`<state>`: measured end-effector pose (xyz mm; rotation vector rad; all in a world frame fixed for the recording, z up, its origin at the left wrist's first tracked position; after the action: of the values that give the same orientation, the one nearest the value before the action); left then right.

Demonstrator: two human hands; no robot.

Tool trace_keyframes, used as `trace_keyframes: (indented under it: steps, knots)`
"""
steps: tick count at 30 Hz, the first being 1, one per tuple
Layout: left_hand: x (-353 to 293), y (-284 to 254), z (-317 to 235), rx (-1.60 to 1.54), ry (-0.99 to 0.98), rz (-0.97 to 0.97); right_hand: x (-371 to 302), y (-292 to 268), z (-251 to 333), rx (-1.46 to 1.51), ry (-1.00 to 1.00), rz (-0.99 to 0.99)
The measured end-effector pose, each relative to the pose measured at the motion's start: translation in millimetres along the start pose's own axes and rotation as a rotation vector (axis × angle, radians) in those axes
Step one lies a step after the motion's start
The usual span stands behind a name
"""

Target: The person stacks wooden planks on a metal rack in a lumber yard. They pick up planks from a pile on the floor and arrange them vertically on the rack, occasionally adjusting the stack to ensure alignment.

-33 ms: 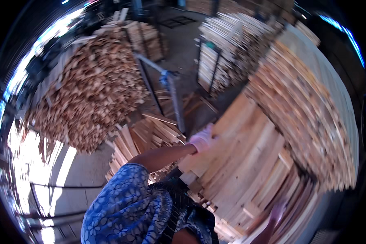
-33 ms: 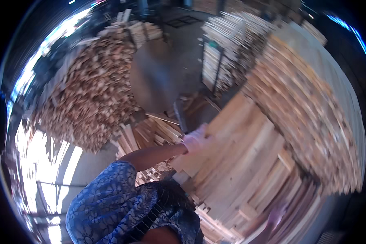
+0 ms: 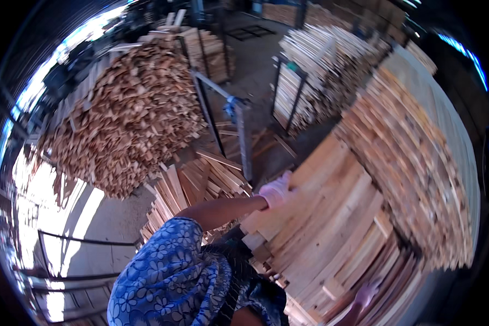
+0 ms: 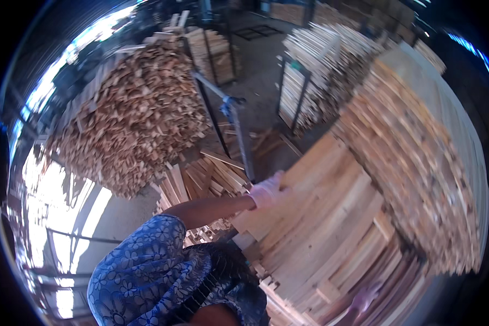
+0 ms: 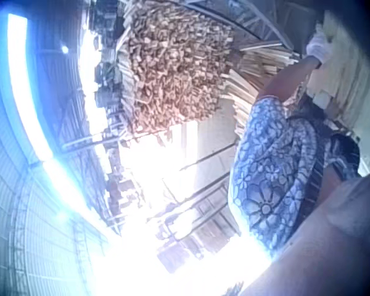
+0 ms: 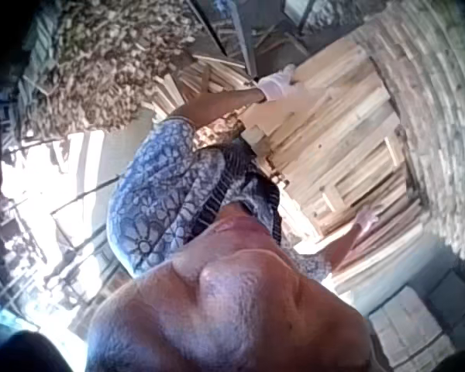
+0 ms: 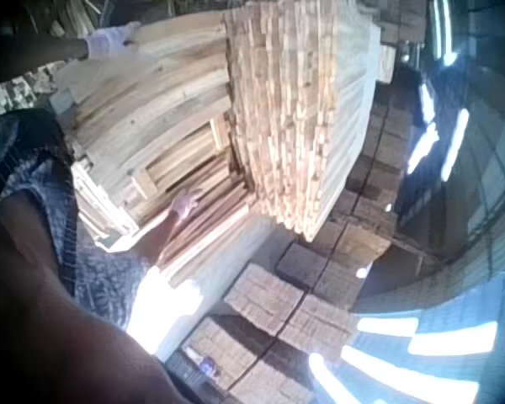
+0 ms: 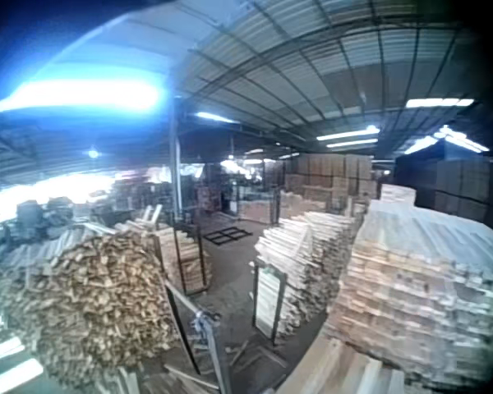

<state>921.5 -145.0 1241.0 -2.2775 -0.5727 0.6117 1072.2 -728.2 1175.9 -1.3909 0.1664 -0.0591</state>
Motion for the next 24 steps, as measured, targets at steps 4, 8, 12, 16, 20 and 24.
trace_keyframes:
  steps: [4,8,12,16,20,24]
  knots:
    - [-13,-8,15,-0.01,-0.067,0.017,16,-1,29,-0.015,0.112,0.107]
    - [-12,-5,12,-0.01,-0.042,-0.015,52,-27,22,0.238,-0.1,0.113]
    - [-13,-9,20,-0.004,-0.077,-0.012,25,-40,91,0.516,-0.253,0.1]
    - [2,1,4,0.008,0.014,0.002,-39,-25,191,0.475,-0.233,0.103]
    - [17,44,91,1.774,0.806,-0.344,-57,-9,240,0.446,-0.316,0.135]
    - [42,24,69,0.533,0.328,-0.055,-31,-11,178,0.526,-0.452,0.152]
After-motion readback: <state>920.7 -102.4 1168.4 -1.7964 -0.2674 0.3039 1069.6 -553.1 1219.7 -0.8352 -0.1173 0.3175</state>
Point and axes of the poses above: each hand's wrist, its own x-axis towards the middle knuckle, its own y-axis out of the palm, z = x × y, the point moved 1 cm from there along x, towards the middle knuckle, and after that the axes turned 3 degrees about x, right-handed, at the moved point
